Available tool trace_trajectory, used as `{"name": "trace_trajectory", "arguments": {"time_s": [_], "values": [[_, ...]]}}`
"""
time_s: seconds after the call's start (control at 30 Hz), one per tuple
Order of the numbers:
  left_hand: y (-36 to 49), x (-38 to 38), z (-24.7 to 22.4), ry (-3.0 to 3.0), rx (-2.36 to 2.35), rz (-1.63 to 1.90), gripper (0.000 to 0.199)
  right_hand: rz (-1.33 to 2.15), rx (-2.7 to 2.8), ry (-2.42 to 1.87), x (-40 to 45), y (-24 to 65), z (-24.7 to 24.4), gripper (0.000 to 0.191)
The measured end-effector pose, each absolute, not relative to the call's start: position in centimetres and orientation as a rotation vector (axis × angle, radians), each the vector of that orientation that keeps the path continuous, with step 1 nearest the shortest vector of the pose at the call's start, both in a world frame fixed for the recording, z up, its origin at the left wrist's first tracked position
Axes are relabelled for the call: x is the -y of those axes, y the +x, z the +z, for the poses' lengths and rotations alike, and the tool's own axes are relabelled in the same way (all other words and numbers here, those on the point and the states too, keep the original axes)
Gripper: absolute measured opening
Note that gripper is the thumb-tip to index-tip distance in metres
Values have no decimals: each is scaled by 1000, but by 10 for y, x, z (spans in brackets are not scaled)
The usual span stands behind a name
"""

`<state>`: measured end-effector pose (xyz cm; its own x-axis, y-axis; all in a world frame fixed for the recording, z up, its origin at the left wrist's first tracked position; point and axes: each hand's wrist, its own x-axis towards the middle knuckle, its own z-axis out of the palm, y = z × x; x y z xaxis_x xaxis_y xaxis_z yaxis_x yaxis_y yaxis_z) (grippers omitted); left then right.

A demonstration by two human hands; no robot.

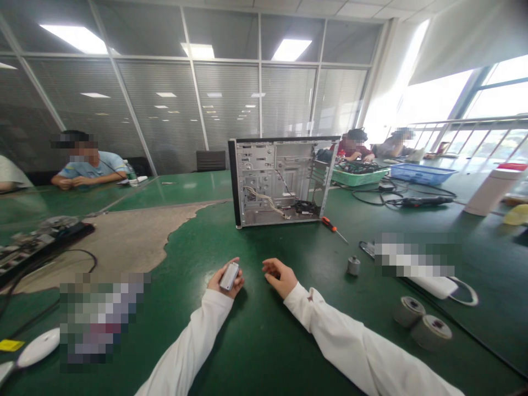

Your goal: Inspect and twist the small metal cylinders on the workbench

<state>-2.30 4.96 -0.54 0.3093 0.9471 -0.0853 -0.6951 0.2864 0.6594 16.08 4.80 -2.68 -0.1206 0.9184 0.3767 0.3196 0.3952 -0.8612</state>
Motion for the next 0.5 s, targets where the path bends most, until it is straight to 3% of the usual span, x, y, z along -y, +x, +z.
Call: {"name": "trace_trajectory", "arguments": {"time_s": [0.27, 0.5], "values": [[-11, -48, -12, 1062, -845, 1232, 33, 823, 1676, -1028, -39, 158, -21, 31], [-5, -38, -15, 2056, -1202, 1329, 31, 1202, 1447, -834, -22, 139, -22, 30]]}}
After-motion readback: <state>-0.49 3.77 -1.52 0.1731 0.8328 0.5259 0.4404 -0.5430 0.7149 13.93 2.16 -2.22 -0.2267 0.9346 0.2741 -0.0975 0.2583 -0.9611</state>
